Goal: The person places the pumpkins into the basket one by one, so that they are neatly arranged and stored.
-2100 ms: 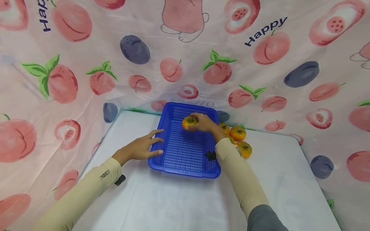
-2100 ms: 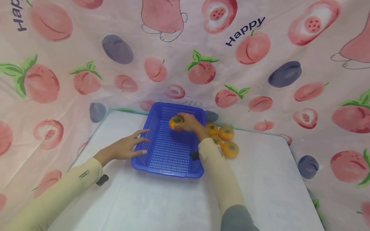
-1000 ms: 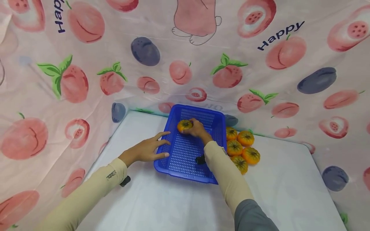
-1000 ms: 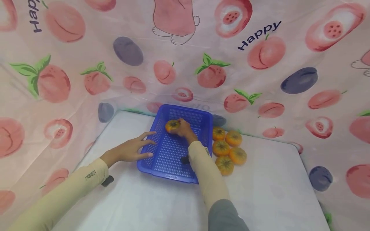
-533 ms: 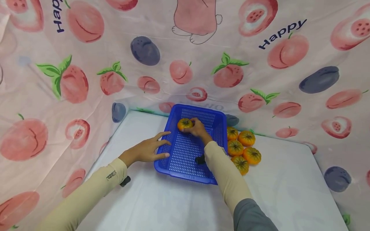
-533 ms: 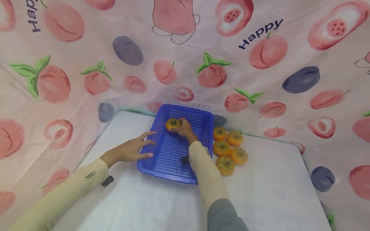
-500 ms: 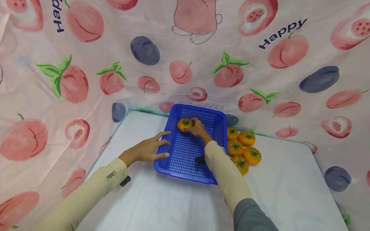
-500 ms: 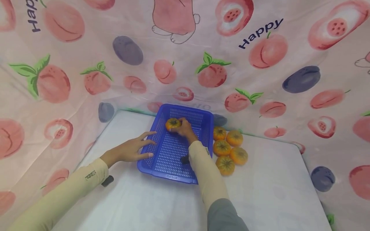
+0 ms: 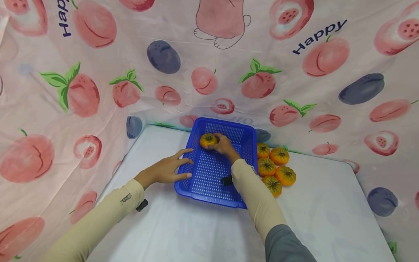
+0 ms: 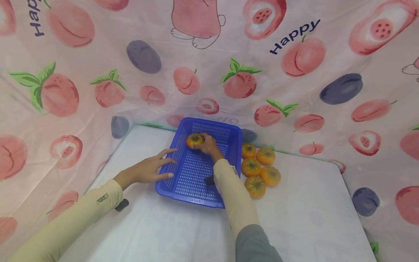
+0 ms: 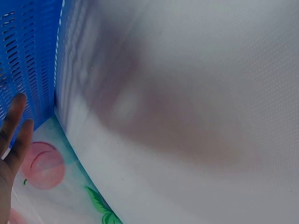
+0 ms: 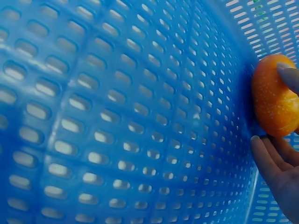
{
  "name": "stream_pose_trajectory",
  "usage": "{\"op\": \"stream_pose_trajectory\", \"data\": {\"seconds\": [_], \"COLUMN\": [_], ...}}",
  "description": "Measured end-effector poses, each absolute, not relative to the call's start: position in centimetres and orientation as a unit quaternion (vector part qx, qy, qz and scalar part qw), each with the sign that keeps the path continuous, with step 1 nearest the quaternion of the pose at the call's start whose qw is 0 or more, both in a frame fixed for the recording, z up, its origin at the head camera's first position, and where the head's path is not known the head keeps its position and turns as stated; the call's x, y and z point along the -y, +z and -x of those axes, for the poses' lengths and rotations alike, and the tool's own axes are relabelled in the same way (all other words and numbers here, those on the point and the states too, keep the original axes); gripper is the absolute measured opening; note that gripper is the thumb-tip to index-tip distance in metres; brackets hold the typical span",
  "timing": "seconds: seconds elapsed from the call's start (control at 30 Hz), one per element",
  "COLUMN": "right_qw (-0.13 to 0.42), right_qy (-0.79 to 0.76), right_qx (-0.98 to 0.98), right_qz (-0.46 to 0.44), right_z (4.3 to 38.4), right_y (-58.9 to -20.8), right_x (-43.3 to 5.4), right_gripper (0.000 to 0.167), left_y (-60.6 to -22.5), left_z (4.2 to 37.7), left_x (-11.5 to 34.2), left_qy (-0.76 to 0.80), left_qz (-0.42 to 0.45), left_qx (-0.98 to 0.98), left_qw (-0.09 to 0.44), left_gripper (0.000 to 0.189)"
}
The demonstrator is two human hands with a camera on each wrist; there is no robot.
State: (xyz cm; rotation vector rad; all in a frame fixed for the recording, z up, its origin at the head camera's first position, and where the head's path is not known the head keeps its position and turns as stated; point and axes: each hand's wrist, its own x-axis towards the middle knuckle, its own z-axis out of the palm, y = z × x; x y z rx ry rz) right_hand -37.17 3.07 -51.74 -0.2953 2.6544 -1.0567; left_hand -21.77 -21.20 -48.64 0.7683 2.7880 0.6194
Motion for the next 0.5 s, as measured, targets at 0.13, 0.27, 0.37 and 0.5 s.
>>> {"op": "stream_pose_trajectory", "data": {"seconds": [0.13,0.27,0.37,0.5], "right_qw": [0.142,0.147,0.148,0.139], "right_qy": [-0.356,-0.345,-0.337,-0.337], "right_qx": [-0.917,-0.919,-0.921,-0.920], "right_qz": [0.113,0.123,0.130,0.143], "right_z": [37.1,37.2,37.3,37.3], "right_y": [-51.4,-51.2,-51.1,-50.4], "right_x": [-3.2,-3.3,-3.4,-3.5], "right_gripper": [0.081,0.086,0.088,0.088], "left_y": [-48.6,-48.6,-48.5,-48.5], "left_z": [21.8,21.8,21.8,21.7], "left_x": [21.1,21.0,21.0,21.0], "left_qy": [0.212,0.215,0.218,0.221], "left_qz": [-0.258,-0.255,-0.254,-0.254], "left_qx": [-0.938,-0.938,-0.938,-0.937], "left_qw": [0.091,0.092,0.094,0.095], "left_gripper": [0.056,0.056,0.058,0.059]}}
